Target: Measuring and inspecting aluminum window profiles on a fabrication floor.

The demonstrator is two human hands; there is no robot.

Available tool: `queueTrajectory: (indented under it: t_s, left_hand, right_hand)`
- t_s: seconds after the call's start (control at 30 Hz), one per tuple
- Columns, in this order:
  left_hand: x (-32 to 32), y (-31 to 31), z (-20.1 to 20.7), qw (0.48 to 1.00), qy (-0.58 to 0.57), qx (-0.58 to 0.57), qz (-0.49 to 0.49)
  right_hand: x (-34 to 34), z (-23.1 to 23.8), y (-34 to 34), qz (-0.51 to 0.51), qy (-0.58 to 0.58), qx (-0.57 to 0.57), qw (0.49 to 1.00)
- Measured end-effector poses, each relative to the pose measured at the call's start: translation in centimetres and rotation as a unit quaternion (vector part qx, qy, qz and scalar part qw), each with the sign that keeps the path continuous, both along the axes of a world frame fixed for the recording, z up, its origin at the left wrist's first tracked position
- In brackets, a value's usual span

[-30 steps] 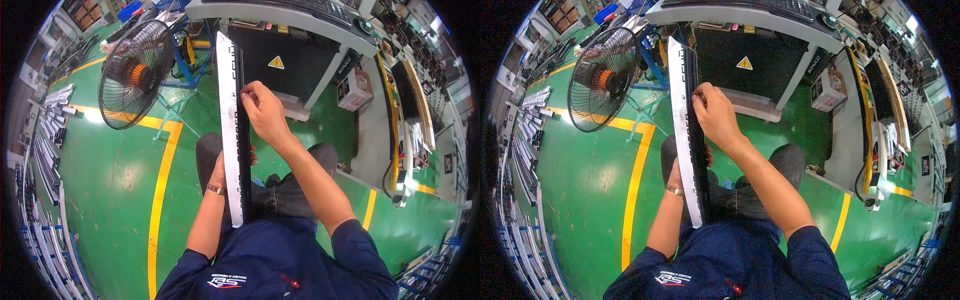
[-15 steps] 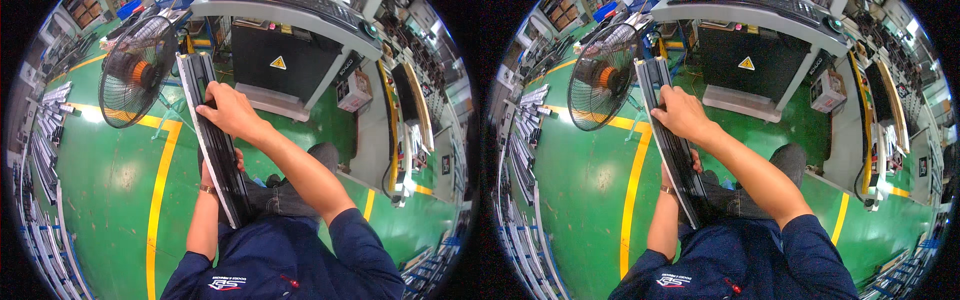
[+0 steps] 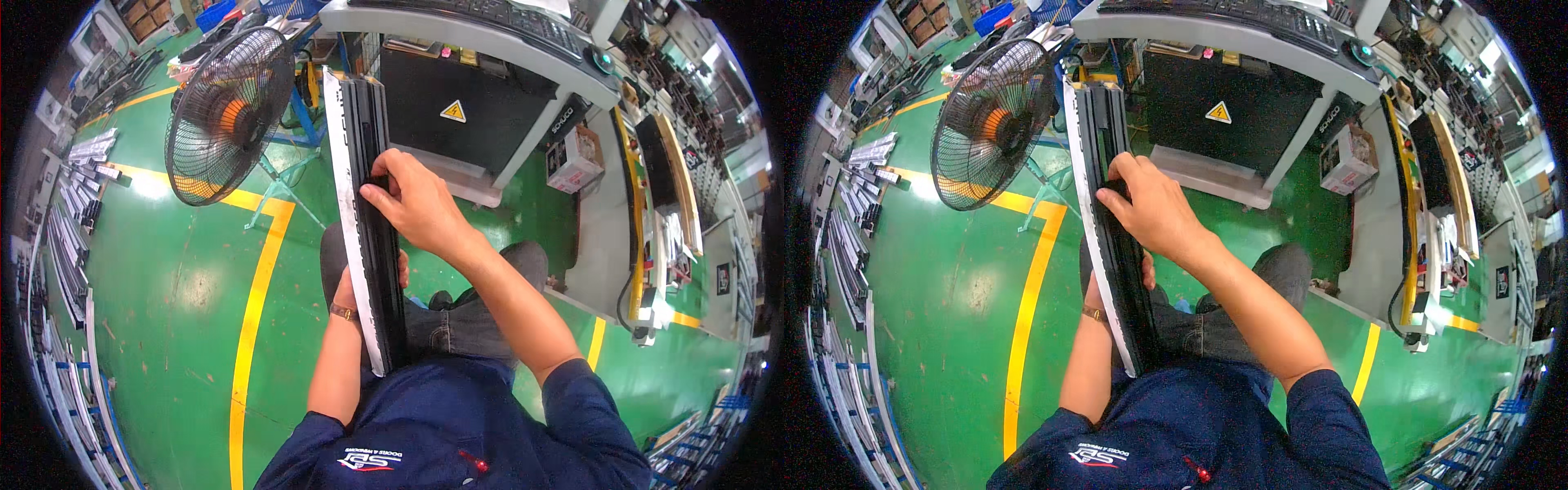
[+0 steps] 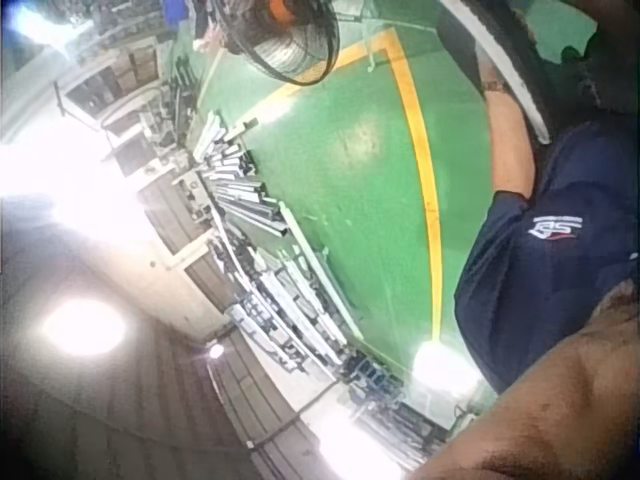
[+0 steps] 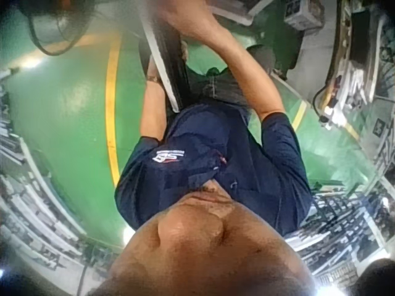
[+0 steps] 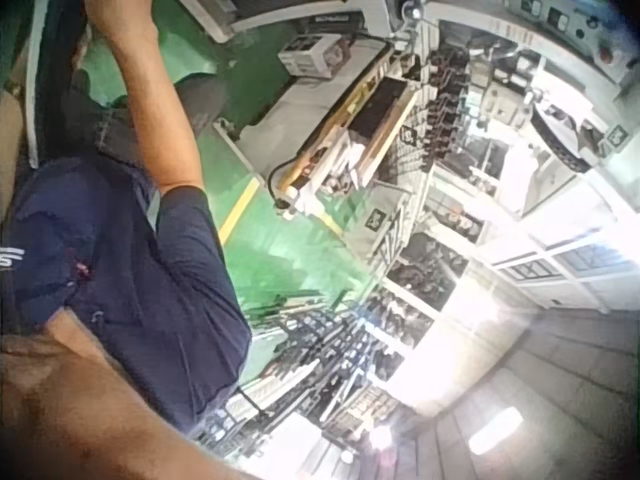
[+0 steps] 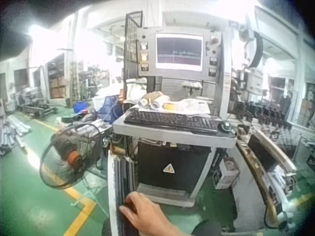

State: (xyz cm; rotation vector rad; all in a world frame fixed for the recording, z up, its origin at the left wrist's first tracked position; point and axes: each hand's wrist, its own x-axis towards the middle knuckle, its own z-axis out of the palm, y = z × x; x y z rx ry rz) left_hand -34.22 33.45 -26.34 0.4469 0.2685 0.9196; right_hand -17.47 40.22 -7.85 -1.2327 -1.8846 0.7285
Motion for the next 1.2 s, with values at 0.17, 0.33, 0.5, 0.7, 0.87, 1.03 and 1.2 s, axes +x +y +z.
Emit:
queueTrajectory:
  t_s: [0.17,0.33,0.5,0.7,0.87,1.03,1.2]
  left_hand:
    - [0.7,2.4,1.8,1.0,-0.021,0.02,0.005]
    - [1.9,7.3,4.9,0.988,-0.02,0.039,0.145]
    - [2.7,10.3,5.9,0.966,-0.01,0.03,0.255]
    - [4.5,12.0,4.7,0.97,-0.106,0.12,0.181]
    - [8.3,11.2,5.2,0.971,-0.096,0.07,0.207]
    - [11.2,9.6,7.5,0.972,-0.08,0.063,0.21]
    - [12.5,10.2,10.8,0.974,-0.068,0.08,0.202]
  right_hand:
    - [0.2,-1.4,0.6,-0.027,0.011,0.055,0.998]
    - [-0.1,-2.1,1.9,-0.011,-0.017,0.1,0.995]
    - [2.5,-3.4,0.3,0.033,-0.022,0.11,0.993]
    - [11.3,-6.6,-9.7,0.083,-0.016,-0.125,0.989]
    - [16.8,-5.8,-18.5,-0.004,0.001,-0.279,0.96]
    - [20.3,-6.3,-24.7,-0.091,-0.05,-0.295,0.95]
    - [28.8,-12.3,-36.9,-0.21,-0.106,-0.278,0.931]
